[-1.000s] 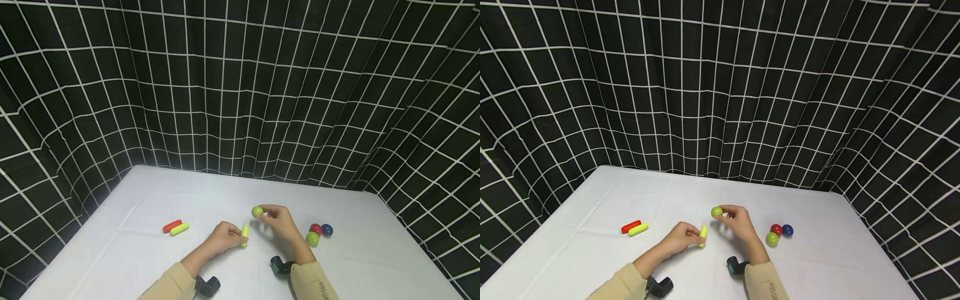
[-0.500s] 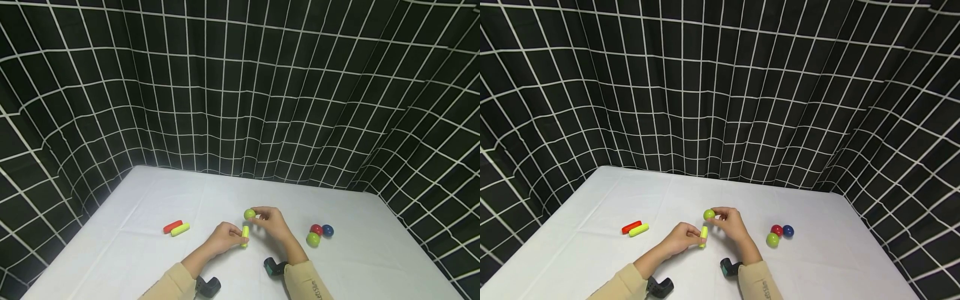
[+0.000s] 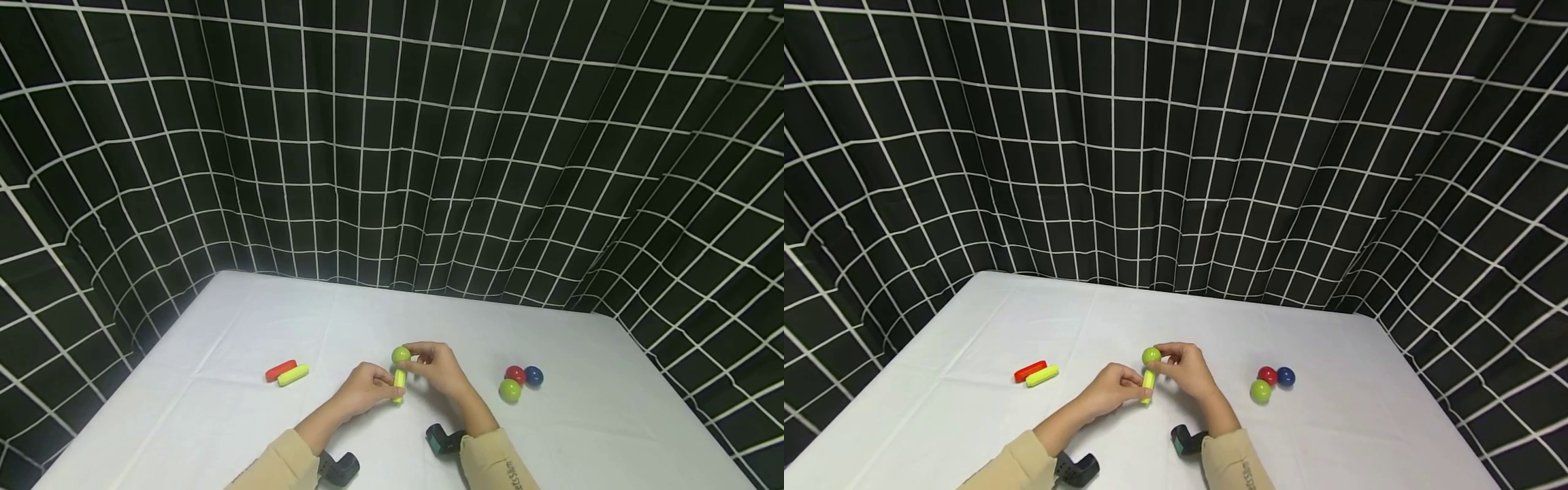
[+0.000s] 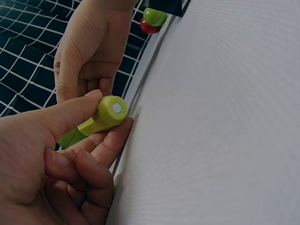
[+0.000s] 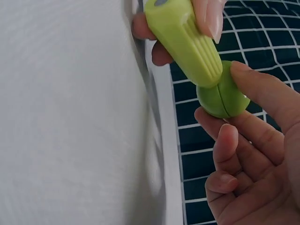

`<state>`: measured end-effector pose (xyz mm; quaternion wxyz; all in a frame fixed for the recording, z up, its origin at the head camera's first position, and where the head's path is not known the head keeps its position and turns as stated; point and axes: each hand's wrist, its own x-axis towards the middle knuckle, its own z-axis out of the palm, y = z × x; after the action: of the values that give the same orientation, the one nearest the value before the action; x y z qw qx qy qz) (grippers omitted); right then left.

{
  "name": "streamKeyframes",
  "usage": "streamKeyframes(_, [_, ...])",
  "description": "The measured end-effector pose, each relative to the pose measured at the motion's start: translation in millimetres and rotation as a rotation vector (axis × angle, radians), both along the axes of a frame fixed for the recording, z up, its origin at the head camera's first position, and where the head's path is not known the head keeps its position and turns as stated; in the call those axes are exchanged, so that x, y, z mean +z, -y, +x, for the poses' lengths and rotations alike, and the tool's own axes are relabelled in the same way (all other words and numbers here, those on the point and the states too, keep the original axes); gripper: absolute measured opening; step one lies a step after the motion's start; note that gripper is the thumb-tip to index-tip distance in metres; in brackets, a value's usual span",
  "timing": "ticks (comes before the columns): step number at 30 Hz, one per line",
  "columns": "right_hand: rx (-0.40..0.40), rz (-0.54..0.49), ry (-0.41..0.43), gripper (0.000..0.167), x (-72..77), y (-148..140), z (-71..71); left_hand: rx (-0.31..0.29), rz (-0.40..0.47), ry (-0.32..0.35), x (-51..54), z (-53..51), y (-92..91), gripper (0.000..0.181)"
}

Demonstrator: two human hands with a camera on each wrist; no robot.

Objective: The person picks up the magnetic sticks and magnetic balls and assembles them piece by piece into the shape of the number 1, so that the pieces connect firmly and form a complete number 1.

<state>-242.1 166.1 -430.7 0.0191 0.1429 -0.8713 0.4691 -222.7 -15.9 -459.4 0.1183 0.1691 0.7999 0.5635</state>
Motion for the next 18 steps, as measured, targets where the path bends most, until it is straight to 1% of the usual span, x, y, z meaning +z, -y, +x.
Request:
streamKeyframes(4, [0.001, 0.016, 0.016, 0.035, -1.3, 1.0, 0.3, -0.007, 0.016, 0.005, 0.0, -0.3, -0.2, 0.026])
streamKeyframes(8, [-0.006, 0.021, 0.019, 0.035, -0.7, 1.8, 1.0, -0.004, 0.014, 0.005, 0.0, -0.8, -0.2, 0.026])
streamKeyframes(14, [0.003, 0.023, 0.016, 0.034, 1.2, 1.7, 2.8, 0.0, 0.007, -0.003, 0.2, -0.2, -0.1, 0.026])
streamKeyframes(18, [-0.002, 0.047, 0.001, 0.034, 2.2, -0.6, 4.7, 0.005, 0.002, 0.004, 0.6, 0.3, -0.4, 0.026])
